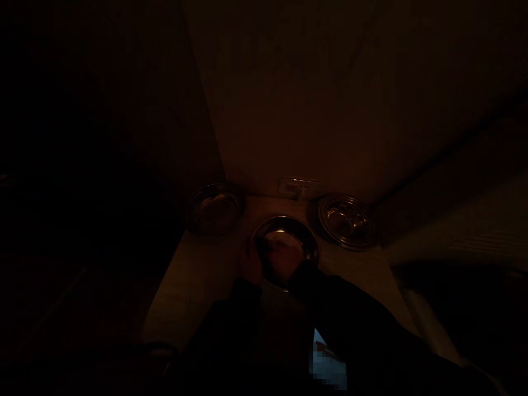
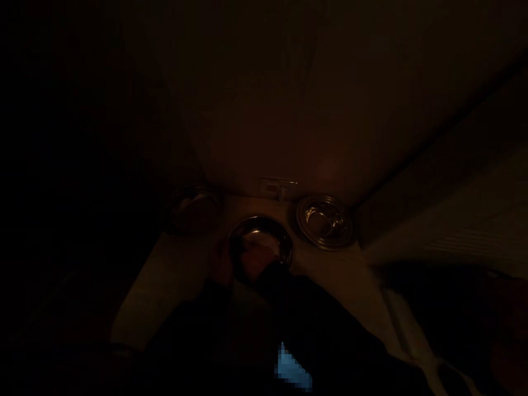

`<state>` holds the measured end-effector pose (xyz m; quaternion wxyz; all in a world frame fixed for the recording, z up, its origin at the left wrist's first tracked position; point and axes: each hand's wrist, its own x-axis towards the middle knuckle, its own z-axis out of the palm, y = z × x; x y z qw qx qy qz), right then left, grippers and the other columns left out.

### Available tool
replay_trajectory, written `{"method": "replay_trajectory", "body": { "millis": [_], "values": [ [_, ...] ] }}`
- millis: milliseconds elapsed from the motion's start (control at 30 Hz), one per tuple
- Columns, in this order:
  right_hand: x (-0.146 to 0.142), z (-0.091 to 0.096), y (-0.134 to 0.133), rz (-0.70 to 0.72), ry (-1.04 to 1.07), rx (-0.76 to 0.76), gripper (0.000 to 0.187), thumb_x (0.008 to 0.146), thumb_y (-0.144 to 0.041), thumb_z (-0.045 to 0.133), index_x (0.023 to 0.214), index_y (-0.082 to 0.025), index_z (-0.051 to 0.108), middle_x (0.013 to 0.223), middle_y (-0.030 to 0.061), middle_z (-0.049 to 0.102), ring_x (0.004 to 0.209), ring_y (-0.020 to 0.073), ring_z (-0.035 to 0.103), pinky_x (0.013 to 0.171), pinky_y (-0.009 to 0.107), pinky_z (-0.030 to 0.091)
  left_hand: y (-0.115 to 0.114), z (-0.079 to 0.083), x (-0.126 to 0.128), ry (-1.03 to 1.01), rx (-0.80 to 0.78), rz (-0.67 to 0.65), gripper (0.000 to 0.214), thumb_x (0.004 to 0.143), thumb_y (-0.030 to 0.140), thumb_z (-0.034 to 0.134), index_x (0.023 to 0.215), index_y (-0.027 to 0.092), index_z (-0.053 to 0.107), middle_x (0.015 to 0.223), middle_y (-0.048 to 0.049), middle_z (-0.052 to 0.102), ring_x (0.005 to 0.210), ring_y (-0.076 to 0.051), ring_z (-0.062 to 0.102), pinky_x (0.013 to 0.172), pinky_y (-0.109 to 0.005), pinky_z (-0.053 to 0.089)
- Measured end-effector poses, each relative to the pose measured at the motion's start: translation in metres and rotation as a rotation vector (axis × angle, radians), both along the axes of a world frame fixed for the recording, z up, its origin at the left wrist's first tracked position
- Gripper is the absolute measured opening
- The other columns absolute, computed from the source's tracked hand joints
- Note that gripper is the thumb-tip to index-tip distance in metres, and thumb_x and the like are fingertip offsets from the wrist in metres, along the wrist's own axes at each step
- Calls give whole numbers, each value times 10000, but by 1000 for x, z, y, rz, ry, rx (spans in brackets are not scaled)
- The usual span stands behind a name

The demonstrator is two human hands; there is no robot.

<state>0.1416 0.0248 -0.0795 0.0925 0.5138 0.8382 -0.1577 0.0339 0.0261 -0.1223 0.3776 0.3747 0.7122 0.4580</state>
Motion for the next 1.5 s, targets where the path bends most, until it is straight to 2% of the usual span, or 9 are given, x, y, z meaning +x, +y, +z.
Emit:
{"method": "replay_trajectory", "body": {
  "millis": [100,267,433,633,833,1000,1133,1400,1500],
  "values": [
    [1,-2,9,-91,-32,56,369,921,-207,376,1212,-230,601,1314,123,521,1143,274,509,771,379,507,-1,0,-1,-8,-3,-31,320,904,271,403,925,124,687,1010,-140,710,962,-238,654,891,-344,484],
    [5,0,27,-191,-88,92,340,917,-183,371,1166,-165,603,1228,171,534,1073,282,532,748,383,515,-1,-1,-1,8,20,-6,299,896,269,423,948,147,691,1032,-130,711,985,-240,649,905,-352,483],
    [-2,0,20,-56,-46,63,338,915,-163,376,1097,-159,660,1214,142,569,1118,262,519,848,366,484,2,1,3,31,14,-13,352,895,263,392,963,78,684,1035,-185,698,984,-273,652,900,-388,481],
    [-1,-1,-3,75,-5,-20,312,868,-224,491,1118,-244,678,1263,83,583,1075,243,568,705,316,515,-1,-1,6,74,6,41,366,895,319,384,923,120,690,993,-164,712,937,-267,665,867,-378,495],
    [-5,1,6,-6,-33,21,353,912,-158,382,1123,-187,664,1257,132,574,1068,242,575,748,333,510,1,-2,3,32,29,21,308,880,279,422,909,142,696,1010,-135,720,963,-238,660,876,-339,494],
    [4,4,32,-132,-79,75,305,894,-181,419,1088,-172,654,1166,145,587,1032,269,584,766,367,509,0,-2,3,50,30,18,309,887,265,413,915,133,691,1013,-154,711,962,-252,658,879,-364,496],
    [6,4,38,-195,-98,99,332,883,-147,391,1105,-132,638,1179,179,566,1053,288,571,763,379,508,-1,-2,5,54,46,-9,335,901,266,383,925,114,681,982,-158,711,931,-250,660,880,-375,492],
    [0,5,6,35,1,-49,330,835,-187,494,1103,-212,685,1227,89,613,1037,214,602,805,304,487,2,2,9,52,-40,54,362,901,267,389,1008,62,667,1084,-208,678,1029,-274,639,909,-361,469],
    [1,4,0,40,4,-68,337,837,-195,495,1118,-224,679,1226,86,621,1057,230,602,797,321,493,2,1,8,50,-27,47,345,901,288,396,988,106,676,1059,-167,696,1009,-253,647,900,-340,475]
  ]
}}
